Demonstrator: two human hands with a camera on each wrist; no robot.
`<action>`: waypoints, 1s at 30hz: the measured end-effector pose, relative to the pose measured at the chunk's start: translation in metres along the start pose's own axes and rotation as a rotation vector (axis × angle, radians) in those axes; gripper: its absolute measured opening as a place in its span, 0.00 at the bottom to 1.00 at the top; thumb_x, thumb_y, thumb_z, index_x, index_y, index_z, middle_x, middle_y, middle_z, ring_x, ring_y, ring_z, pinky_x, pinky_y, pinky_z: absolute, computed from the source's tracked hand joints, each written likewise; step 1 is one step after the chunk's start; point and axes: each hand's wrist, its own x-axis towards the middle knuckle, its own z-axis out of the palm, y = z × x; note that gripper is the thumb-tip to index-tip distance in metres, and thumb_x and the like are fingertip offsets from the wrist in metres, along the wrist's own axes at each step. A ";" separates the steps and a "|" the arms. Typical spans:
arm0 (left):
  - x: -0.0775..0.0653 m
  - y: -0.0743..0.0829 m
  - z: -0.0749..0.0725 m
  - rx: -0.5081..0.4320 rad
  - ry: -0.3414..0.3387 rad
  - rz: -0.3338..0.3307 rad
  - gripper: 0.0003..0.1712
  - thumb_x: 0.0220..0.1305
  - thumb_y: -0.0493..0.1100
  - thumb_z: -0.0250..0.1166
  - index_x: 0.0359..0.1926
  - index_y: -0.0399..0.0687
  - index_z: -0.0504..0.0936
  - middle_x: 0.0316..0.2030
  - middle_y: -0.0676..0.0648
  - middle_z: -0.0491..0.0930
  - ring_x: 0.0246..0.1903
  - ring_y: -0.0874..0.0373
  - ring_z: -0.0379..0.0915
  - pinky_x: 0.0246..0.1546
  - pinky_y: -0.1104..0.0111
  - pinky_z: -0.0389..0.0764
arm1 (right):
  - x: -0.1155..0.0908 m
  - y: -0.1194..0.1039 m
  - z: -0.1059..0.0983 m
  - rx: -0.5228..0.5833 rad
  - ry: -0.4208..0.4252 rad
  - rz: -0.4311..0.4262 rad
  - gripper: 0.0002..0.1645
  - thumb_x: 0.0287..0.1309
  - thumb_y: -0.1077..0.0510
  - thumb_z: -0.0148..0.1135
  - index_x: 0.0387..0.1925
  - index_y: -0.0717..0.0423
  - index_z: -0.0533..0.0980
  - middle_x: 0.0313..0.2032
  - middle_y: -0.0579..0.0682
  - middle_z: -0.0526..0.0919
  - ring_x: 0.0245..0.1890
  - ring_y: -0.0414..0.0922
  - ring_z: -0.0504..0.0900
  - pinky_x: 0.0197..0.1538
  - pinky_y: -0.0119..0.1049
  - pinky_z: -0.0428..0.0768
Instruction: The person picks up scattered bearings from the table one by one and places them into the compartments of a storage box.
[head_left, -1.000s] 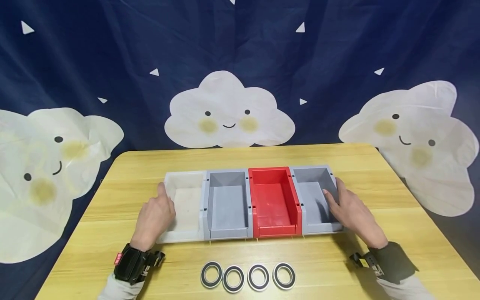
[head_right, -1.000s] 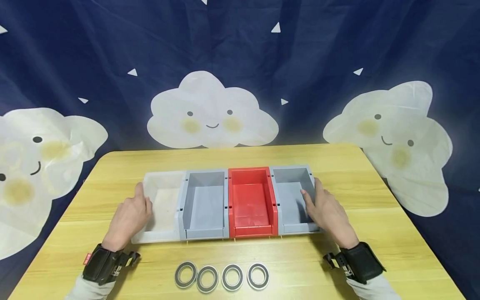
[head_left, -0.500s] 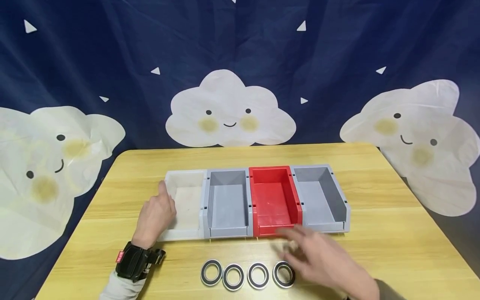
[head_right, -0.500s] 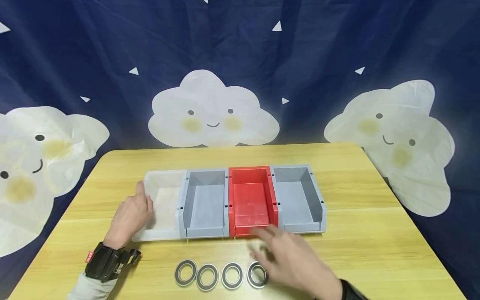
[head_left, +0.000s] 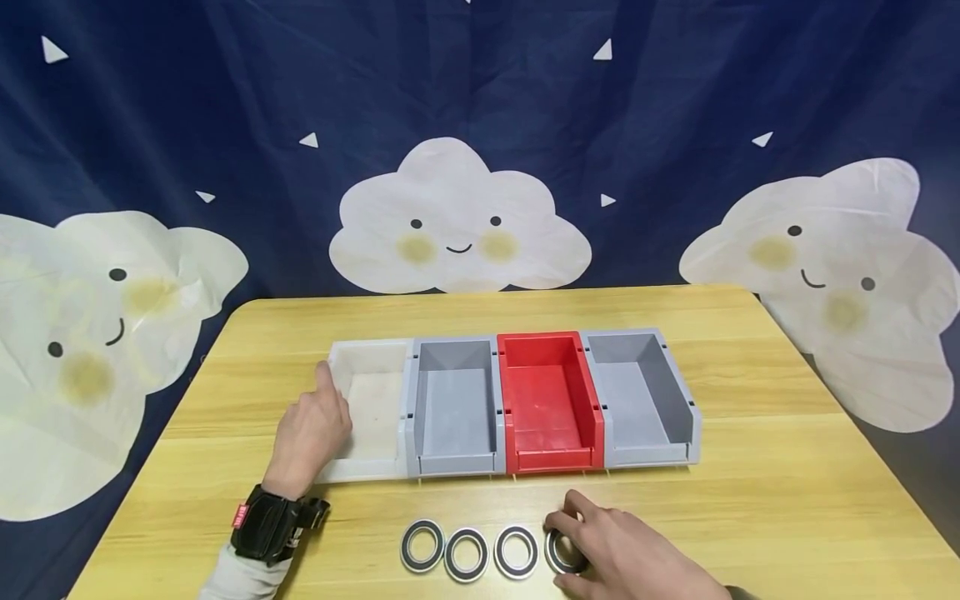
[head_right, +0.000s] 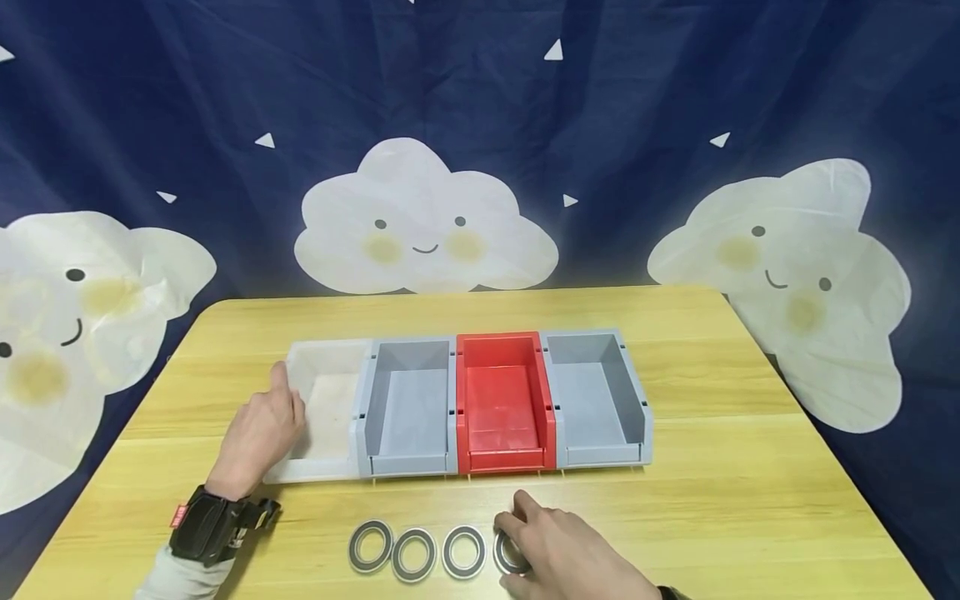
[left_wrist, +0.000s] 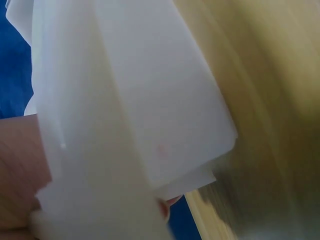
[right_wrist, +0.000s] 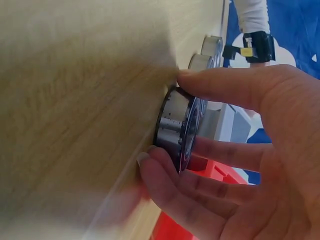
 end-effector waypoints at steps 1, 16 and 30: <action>0.000 0.000 0.000 0.001 0.002 0.001 0.23 0.74 0.36 0.45 0.63 0.24 0.55 0.12 0.46 0.67 0.09 0.56 0.64 0.10 0.69 0.59 | 0.000 0.000 0.000 0.002 0.000 0.002 0.31 0.51 0.41 0.76 0.55 0.46 0.79 0.41 0.40 0.74 0.29 0.30 0.70 0.34 0.30 0.80; -0.001 -0.001 0.001 0.001 0.032 0.022 0.23 0.73 0.35 0.46 0.62 0.23 0.56 0.11 0.47 0.66 0.07 0.57 0.63 0.09 0.69 0.59 | -0.002 -0.002 0.000 -0.063 0.020 -0.033 0.28 0.51 0.43 0.76 0.52 0.47 0.80 0.38 0.39 0.72 0.28 0.30 0.69 0.34 0.29 0.78; -0.001 -0.001 0.001 -0.001 0.031 0.025 0.22 0.73 0.35 0.46 0.61 0.23 0.57 0.11 0.47 0.65 0.07 0.57 0.62 0.09 0.69 0.59 | -0.008 -0.001 -0.014 -0.003 -0.011 0.015 0.31 0.51 0.41 0.75 0.57 0.43 0.79 0.40 0.38 0.72 0.31 0.32 0.72 0.36 0.31 0.81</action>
